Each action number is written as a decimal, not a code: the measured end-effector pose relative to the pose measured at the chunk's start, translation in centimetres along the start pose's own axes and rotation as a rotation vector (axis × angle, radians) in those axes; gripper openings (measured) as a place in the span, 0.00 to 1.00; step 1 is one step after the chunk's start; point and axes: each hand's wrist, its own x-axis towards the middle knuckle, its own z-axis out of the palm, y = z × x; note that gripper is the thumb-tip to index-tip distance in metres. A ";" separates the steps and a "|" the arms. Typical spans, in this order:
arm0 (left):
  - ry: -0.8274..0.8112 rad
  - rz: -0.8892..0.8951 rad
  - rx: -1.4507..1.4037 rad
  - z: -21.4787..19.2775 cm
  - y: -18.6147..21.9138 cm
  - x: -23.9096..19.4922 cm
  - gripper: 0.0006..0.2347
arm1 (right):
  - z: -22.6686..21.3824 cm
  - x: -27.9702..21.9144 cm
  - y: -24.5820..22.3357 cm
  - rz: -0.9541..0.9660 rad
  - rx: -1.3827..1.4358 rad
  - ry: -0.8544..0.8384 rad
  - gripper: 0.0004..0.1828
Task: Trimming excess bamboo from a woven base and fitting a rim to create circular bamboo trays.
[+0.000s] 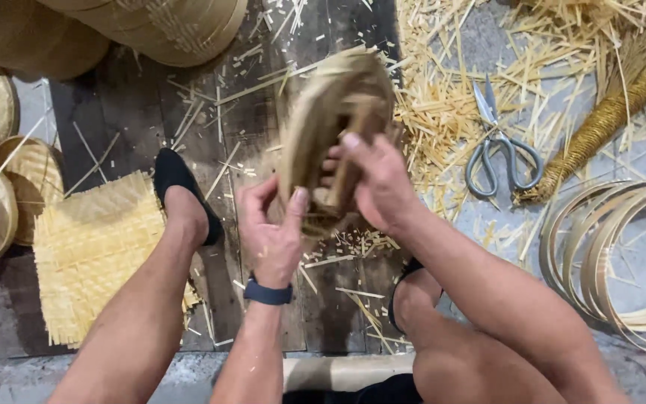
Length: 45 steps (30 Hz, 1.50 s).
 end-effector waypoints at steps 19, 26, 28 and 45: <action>-0.036 0.679 0.119 4.6 1.5 8.5 0.26 | -9.0 -6.8 1.4 0.077 0.481 0.283 0.36; 0.324 0.555 0.308 -2.1 3.7 14.0 0.18 | -10.8 -6.1 5.8 0.107 0.518 0.257 0.33; 0.284 0.551 0.179 -4.1 5.4 14.1 0.18 | -11.9 -6.5 7.1 0.129 0.527 0.247 0.32; -0.271 -0.065 0.050 5.0 -6.9 18.0 0.18 | -17.3 -11.4 13.2 -0.150 -0.836 0.511 0.23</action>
